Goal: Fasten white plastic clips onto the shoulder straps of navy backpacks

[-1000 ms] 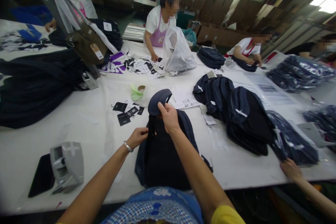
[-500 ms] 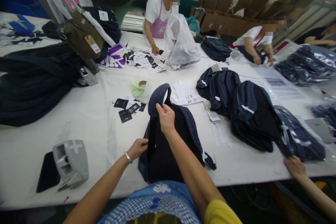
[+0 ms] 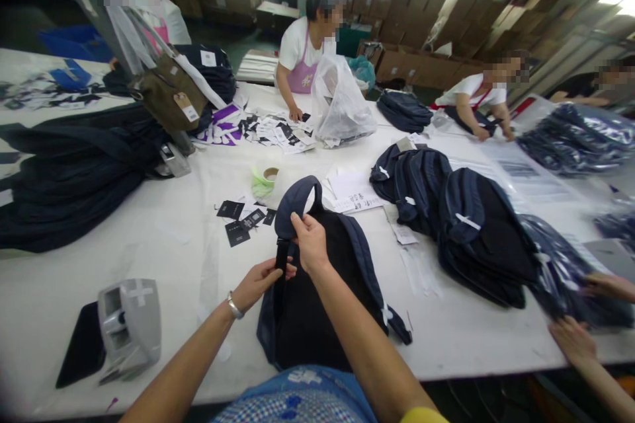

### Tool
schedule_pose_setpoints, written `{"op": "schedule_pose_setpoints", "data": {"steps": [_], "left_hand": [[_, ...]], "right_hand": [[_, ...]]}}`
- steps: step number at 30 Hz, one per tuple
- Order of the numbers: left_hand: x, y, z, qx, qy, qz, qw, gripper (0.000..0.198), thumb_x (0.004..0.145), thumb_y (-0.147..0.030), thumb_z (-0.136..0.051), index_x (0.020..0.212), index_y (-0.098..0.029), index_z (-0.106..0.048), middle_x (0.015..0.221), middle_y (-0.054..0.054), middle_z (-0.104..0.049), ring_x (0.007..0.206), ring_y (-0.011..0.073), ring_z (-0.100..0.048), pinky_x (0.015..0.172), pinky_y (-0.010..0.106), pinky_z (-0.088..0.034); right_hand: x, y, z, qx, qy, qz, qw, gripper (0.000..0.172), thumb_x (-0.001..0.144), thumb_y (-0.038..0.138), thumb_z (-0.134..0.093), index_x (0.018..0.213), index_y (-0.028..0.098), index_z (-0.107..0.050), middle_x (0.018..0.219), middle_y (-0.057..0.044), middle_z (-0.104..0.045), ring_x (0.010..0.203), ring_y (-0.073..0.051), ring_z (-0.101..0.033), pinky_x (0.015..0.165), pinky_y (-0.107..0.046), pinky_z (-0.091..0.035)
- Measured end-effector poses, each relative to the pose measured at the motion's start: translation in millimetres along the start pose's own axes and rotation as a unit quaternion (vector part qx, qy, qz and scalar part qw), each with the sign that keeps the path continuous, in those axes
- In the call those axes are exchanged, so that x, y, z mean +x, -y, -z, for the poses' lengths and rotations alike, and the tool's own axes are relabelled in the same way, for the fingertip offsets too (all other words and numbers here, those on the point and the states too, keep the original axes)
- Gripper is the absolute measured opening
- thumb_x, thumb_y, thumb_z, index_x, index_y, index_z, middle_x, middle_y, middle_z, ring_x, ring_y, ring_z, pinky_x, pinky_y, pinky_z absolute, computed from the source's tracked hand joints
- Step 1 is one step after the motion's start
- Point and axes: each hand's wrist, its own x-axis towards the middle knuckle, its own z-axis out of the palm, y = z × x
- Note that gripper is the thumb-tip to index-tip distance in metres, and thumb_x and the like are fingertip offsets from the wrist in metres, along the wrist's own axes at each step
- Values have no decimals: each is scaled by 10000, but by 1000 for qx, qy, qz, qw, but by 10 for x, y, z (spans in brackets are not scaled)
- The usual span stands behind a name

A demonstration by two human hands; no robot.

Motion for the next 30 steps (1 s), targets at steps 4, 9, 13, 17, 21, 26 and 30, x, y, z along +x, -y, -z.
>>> {"op": "schedule_pose_setpoints", "data": {"steps": [4, 9, 13, 17, 21, 26, 30], "left_hand": [[-32, 117, -21, 1, 26, 18, 1000, 381, 833, -394, -596, 1094, -117, -590, 1030, 133, -678, 923, 230, -643, 908, 409, -475], [-181, 405, 42, 89, -30, 56, 994, 242, 824, -321, -562, 964, -138, -635, 947, 86, -701, 904, 212, -641, 870, 353, -477], [-242, 568, 97, 186, -100, 68, 975, 251, 799, -274, -509, 953, -163, -674, 946, 57, -709, 873, 205, -644, 804, 316, -493], [-253, 722, 48, 157, -125, 93, 975, 291, 766, -238, -495, 986, -169, -672, 919, 52, -719, 841, 200, -663, 767, 311, -514], [-262, 869, -26, 65, -151, 109, 980, 307, 747, -273, -561, 1013, -143, -641, 938, 87, -721, 895, 222, -671, 791, 336, -528], [-291, 955, -97, 191, -154, 107, 963, 269, 731, -157, -518, 932, -162, -698, 957, 62, -726, 923, 204, -664, 889, 344, -507], [-250, 940, -212, 284, -110, 70, 950, 319, 748, -140, -515, 997, -188, -709, 1017, 40, -716, 974, 201, -649, 933, 334, -482]], "right_hand": [[-131, 59, 76, 43, 0, -24, 999, 280, 736, 392, -702, 890, 161, -665, 800, -21, -703, 668, -130, -624, 611, -242, -513], [-618, -73, 288, 72, 37, -117, 990, 278, 764, 384, -687, 937, 172, -647, 866, -40, -698, 736, -147, -641, 662, -269, -523], [-1099, -418, 534, 58, 49, -211, 975, 307, 775, 362, -680, 1019, 184, -624, 983, -58, -682, 811, -164, -645, 703, -293, -528], [-1371, -829, 780, 56, 49, -281, 957, 358, 722, 332, -722, 1035, 196, -616, 1019, -58, -672, 844, -184, -645, 728, -323, -527], [-1449, -1092, 961, 6, 95, -299, 949, 416, 709, 360, -719, 1079, 205, -608, 1046, -68, -670, 901, -216, -643, 790, -373, -514], [-1516, -1290, 1141, -82, 155, -186, 967, 430, 712, 408, -707, 1086, 212, -629, 1122, -71, -655, 1065, -244, -592, 1015, -423, -388], [-1592, -1424, 1279, -94, 164, -208, 960, 430, 700, 447, -714, 1053, 210, -649, 1082, -72, -673, 1035, -258, -608, 1002, -440, -394]]}}
